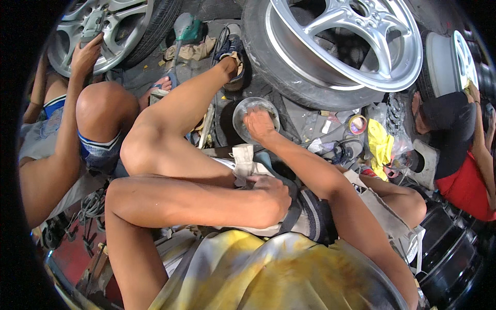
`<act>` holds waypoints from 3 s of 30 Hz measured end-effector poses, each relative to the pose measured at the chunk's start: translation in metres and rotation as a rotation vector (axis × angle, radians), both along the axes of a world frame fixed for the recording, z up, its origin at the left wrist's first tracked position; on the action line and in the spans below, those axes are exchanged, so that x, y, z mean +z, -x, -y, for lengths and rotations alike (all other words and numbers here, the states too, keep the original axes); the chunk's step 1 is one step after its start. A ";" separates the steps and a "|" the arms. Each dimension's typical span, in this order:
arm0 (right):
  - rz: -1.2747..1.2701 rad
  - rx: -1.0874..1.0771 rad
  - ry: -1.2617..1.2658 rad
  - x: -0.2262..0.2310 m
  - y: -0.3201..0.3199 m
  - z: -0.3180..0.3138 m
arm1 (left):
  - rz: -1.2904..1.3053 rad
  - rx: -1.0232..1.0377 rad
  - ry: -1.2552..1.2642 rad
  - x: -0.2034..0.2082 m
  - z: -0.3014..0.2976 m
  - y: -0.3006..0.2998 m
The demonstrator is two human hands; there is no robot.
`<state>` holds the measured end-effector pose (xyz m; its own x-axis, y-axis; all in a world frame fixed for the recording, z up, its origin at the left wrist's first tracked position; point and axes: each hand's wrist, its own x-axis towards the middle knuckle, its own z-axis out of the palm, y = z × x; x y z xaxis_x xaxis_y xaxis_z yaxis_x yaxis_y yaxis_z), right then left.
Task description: The person sits on the floor of a workshop and cleans a silver car wheel using a yellow cloth and a small brush. They wipe the rim and spokes, then use the brush to clean the inner barrel of the wheel. The person also handles a small packet of material and a container of liquid during the process.
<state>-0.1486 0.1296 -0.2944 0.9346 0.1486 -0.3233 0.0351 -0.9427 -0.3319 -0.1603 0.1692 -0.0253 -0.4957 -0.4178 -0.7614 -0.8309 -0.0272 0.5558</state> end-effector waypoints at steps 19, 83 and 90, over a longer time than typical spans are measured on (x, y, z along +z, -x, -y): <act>-0.164 -0.304 -0.630 0.069 0.023 0.074 | 0.029 0.065 0.043 -0.010 -0.009 0.005; 0.142 0.112 -0.264 0.026 0.015 0.040 | 0.046 0.019 -0.045 -0.009 0.004 0.017; 0.017 0.328 -0.014 0.002 0.012 0.016 | 0.087 0.055 0.088 -0.005 0.002 0.015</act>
